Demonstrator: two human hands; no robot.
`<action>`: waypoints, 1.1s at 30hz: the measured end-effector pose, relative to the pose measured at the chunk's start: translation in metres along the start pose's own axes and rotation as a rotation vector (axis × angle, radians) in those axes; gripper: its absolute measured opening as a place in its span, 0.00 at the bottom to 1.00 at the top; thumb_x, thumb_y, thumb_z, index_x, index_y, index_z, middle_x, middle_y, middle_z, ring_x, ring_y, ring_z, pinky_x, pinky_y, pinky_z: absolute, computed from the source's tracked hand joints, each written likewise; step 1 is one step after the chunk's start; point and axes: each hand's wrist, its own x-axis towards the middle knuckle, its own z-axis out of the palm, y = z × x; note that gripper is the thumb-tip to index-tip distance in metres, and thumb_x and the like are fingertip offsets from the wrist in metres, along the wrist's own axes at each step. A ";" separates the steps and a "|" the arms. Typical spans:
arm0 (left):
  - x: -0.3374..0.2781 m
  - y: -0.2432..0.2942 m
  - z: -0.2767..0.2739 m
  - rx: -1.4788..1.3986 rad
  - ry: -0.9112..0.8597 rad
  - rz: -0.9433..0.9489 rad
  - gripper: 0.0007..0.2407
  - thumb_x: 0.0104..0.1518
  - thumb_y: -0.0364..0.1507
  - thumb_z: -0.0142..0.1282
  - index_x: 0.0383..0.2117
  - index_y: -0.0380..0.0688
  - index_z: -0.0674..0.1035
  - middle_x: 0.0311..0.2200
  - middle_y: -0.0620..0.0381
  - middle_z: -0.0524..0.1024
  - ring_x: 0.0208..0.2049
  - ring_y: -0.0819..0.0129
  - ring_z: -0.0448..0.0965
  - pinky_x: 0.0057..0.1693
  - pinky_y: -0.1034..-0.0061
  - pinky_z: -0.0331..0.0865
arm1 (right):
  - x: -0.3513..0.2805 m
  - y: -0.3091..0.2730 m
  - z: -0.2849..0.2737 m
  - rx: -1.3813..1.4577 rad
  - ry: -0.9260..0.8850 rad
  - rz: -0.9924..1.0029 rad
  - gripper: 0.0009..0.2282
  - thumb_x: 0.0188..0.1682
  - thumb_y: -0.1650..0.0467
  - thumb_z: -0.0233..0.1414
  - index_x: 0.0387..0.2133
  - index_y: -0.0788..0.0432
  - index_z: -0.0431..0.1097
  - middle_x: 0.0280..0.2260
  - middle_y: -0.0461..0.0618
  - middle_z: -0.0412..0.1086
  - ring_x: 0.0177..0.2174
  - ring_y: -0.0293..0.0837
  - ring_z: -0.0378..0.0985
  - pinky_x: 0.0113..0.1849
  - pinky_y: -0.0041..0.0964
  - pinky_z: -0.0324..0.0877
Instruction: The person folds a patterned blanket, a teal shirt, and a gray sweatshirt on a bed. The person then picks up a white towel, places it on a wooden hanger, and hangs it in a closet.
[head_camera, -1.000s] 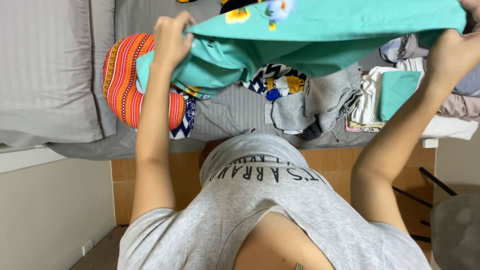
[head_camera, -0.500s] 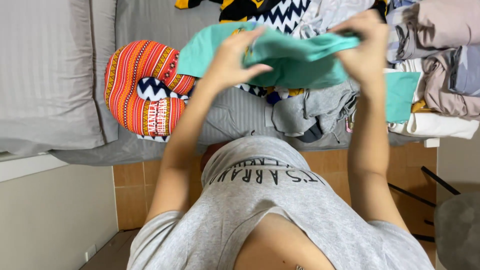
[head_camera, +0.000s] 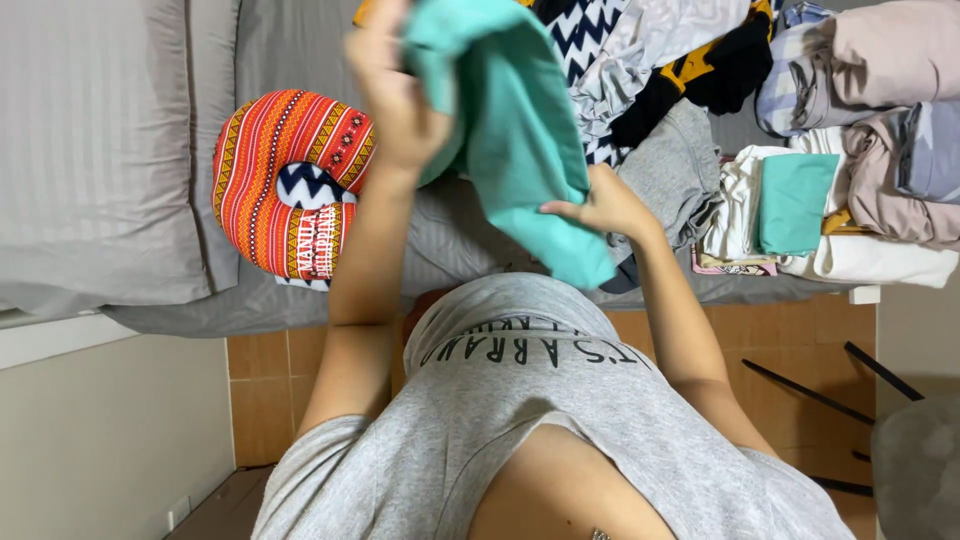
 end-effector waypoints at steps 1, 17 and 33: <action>-0.001 -0.008 -0.014 0.003 0.003 0.003 0.12 0.58 0.21 0.55 0.49 0.34 0.74 0.38 0.52 0.78 0.40 0.66 0.79 0.50 0.72 0.72 | -0.005 0.020 -0.001 -0.001 -0.002 -0.004 0.16 0.43 0.68 0.68 0.40 0.64 0.76 0.33 0.51 0.77 0.32 0.44 0.80 0.39 0.38 0.73; 0.026 0.046 -0.146 0.068 -0.455 -0.576 0.06 0.63 0.24 0.55 0.39 0.32 0.80 0.33 0.54 0.80 0.33 0.71 0.79 0.43 0.79 0.71 | -0.101 0.004 -0.181 0.677 0.677 -0.501 0.06 0.51 0.68 0.60 0.33 0.55 0.71 0.30 0.44 0.74 0.29 0.37 0.73 0.32 0.30 0.70; -0.025 -0.153 -0.125 -0.497 0.092 -0.970 0.15 0.65 0.31 0.57 0.51 0.32 0.76 0.48 0.47 0.80 0.48 0.61 0.82 0.57 0.67 0.77 | -0.022 0.116 -0.219 0.552 0.705 0.049 0.04 0.64 0.76 0.56 0.42 0.70 0.73 0.38 0.49 0.75 0.33 0.36 0.71 0.39 0.30 0.67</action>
